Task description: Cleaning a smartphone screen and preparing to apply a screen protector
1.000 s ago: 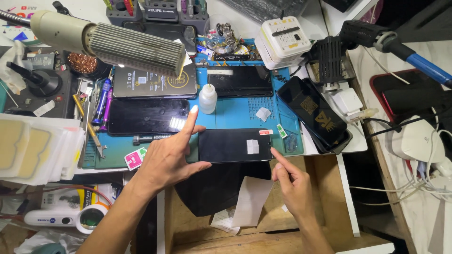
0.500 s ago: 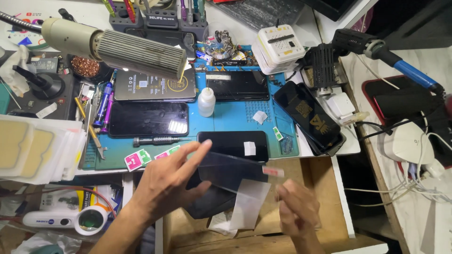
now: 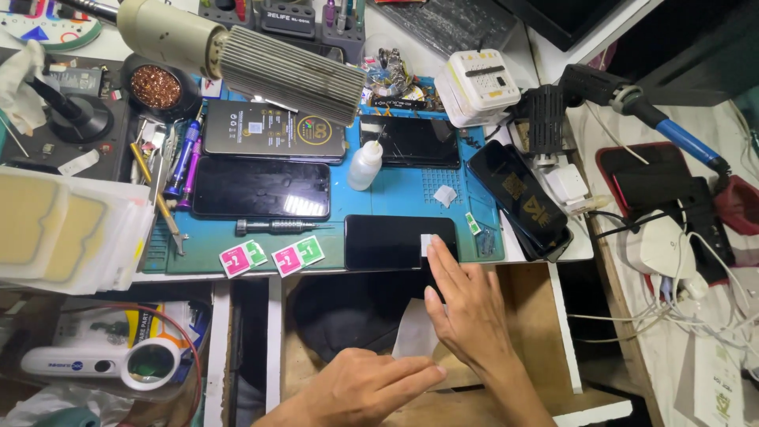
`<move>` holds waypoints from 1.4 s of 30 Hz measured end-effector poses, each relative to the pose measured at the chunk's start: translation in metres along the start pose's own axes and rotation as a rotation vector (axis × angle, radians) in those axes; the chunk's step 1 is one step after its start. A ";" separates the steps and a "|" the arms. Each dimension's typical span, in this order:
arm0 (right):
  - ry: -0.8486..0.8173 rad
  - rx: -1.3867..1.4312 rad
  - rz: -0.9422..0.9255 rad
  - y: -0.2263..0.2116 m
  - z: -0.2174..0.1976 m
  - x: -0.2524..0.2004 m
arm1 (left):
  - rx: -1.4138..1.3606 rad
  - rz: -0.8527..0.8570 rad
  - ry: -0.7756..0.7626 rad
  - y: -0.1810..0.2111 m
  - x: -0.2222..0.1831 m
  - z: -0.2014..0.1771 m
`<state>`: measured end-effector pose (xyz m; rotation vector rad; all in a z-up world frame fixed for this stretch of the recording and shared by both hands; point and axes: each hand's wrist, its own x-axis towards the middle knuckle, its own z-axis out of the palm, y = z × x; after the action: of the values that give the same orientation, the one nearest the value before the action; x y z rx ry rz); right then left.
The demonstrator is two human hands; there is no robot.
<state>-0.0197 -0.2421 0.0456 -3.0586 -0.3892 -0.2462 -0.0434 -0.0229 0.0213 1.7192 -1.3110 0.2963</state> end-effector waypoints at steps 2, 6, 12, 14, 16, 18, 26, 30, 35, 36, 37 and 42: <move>-0.027 -0.008 0.006 -0.004 0.000 0.005 | 0.006 -0.001 0.023 -0.001 -0.006 -0.003; -0.046 -0.064 -0.003 -0.013 -0.002 0.011 | -0.008 0.029 0.004 -0.003 -0.015 -0.009; -0.027 -0.015 -0.143 -0.063 -0.003 0.040 | -0.066 0.028 0.005 0.004 -0.016 -0.027; 0.028 -0.026 -0.200 -0.076 0.002 0.046 | -0.081 0.034 0.002 0.001 -0.020 -0.025; 0.039 0.005 -0.243 -0.085 0.005 0.049 | -0.028 0.042 0.046 -0.002 -0.024 -0.022; 0.038 -0.006 -0.233 -0.079 0.008 0.045 | -0.007 0.056 0.087 -0.004 -0.021 -0.020; -0.110 -0.087 0.098 -0.030 -0.011 0.013 | 0.089 0.062 0.178 -0.004 -0.013 -0.017; -0.057 -0.033 -0.024 -0.065 -0.001 0.020 | 0.063 0.076 0.151 -0.002 -0.013 -0.020; 0.058 -0.007 -0.160 -0.098 0.006 0.034 | 0.007 0.073 0.197 -0.002 -0.015 -0.025; 0.079 -0.018 -0.184 -0.098 0.008 0.035 | 0.004 0.082 0.206 -0.001 -0.014 -0.026; 0.097 -0.030 -0.203 -0.097 0.010 0.034 | -0.005 0.091 0.213 0.000 -0.013 -0.025; 0.026 -0.021 -0.078 -0.071 0.001 0.015 | -0.005 0.077 0.160 0.001 -0.012 -0.022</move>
<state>-0.0231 -0.1696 0.0490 -3.0609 -0.5083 -0.2956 -0.0416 0.0022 0.0258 1.6084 -1.2608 0.4641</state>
